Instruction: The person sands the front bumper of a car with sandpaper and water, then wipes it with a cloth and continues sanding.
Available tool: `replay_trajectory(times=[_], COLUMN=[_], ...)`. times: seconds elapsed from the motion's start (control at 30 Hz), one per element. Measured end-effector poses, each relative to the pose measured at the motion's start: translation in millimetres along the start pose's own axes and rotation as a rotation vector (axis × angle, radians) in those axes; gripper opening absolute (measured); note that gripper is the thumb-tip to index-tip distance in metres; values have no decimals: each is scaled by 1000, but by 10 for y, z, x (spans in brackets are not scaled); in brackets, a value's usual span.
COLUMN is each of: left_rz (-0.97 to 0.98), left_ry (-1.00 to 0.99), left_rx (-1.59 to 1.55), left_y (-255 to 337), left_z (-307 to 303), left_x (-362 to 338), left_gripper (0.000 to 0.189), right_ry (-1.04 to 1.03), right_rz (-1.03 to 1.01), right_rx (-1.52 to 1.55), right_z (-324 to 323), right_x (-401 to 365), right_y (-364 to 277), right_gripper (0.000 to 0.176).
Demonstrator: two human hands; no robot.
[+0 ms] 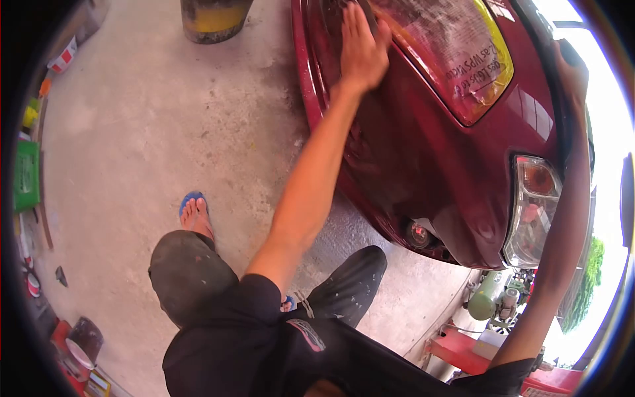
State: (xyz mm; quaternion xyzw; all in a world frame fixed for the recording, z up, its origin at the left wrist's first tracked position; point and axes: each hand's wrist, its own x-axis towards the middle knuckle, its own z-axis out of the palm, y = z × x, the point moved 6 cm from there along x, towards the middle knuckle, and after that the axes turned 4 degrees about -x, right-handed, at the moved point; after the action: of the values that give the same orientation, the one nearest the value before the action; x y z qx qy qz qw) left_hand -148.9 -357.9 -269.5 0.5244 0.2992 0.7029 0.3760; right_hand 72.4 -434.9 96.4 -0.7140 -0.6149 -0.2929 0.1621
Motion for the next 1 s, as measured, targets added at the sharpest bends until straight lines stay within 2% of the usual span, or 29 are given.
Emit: replay_trajectory(times=[0.1,0.17,0.23,0.3,0.4,0.47,0.5,0.57,0.63,0.7,0.8,0.93,1.0], left_rz=[121,123,-15,-350,-213,-80,-26,-24,-123,-316,-329,-77,-94], left_ry=[-88,-88,-41,21,45,17,22,37,54,57,35,39,64], left_rx=[48,74,15,-94,-47,11,19,28,18,-101,-82,24,-3], left_y=[547,452,-24,-803,-333,182,396,438,-31,-572,-677,191,273], left_z=[144,112,0,-25,-47,27,76,106,37,-102,-113,43,92], left_x=[-935,-838,-221,332,-91,-871,-1234,-1382,-865,-199,-74,-1328,-1514], left_gripper=[111,108,102,99,94,95,97,95,96,95,95,94,96], right_ry=[17,-19,-41,-59,-31,47,17,-33,-15,6,-1,-23,-40], right_rz=[-14,6,18,22,-12,-43,-37,-50,-94,-64,18,-43,-44], right_rx=[37,66,28,-37,-71,-37,-43,-58,-76,-73,-47,-77,-55], right_z=[9,34,28,25,24,29,22,29,40,23,-13,-23,12], right_x=[-1,0,-23,-56,69,72,82,92,124,16,-150,-103,-131], right_y=[23,42,-20,-15,46,87,101,109,121,59,-182,-136,-136], right_gripper=[39,38,38,37,37,37,37,37,37,39,41,42,42])
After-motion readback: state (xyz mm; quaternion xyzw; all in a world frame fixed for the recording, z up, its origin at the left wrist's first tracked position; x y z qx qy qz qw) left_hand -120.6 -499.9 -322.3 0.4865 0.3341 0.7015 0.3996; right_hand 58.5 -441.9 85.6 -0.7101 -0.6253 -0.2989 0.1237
